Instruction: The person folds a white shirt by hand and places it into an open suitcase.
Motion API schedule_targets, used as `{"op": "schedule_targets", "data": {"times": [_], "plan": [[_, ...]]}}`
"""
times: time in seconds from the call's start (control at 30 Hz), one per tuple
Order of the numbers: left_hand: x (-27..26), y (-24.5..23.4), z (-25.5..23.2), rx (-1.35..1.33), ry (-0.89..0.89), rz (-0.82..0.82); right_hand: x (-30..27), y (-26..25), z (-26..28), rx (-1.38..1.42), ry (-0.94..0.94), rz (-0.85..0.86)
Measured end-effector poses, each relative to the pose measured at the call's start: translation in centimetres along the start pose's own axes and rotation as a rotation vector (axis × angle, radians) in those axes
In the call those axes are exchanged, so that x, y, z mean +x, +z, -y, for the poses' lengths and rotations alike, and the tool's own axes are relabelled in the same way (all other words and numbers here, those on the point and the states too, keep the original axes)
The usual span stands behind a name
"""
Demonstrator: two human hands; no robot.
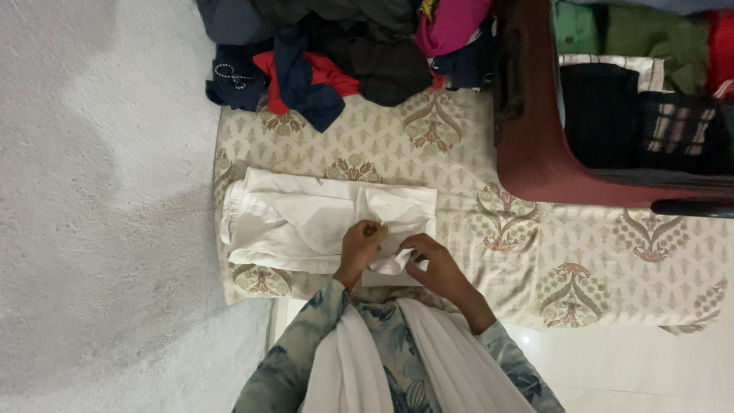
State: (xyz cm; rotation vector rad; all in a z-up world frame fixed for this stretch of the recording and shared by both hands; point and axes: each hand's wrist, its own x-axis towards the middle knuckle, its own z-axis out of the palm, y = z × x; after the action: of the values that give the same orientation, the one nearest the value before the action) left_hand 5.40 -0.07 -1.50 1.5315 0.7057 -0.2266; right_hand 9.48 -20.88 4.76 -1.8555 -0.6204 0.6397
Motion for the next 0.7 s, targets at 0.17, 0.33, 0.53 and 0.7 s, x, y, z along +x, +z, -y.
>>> {"op": "schedule_targets", "data": {"times": [0.17, 0.33, 0.53, 0.7], "plan": [[-2.7, -0.7, -0.3, 0.105, 0.059, -0.054, 0.0, -0.9, 0.5, 0.039, 0.022, -0.142], [-1.1, -0.8, 2.8, 0.231, 0.235, -0.054, 3.1, 0.8, 2.9, 0.037, 0.029, -0.169], [-2.4, -1.0, 0.5, 0.136, 0.301, -0.201, 5.5, 1.1, 3.3, -0.118, -0.031, -0.211], [-3.3, -1.1, -4.0, 0.363, 0.514, -0.35, 6.3, -2.6, -3.4, -0.216, 0.087, -0.485]]}}
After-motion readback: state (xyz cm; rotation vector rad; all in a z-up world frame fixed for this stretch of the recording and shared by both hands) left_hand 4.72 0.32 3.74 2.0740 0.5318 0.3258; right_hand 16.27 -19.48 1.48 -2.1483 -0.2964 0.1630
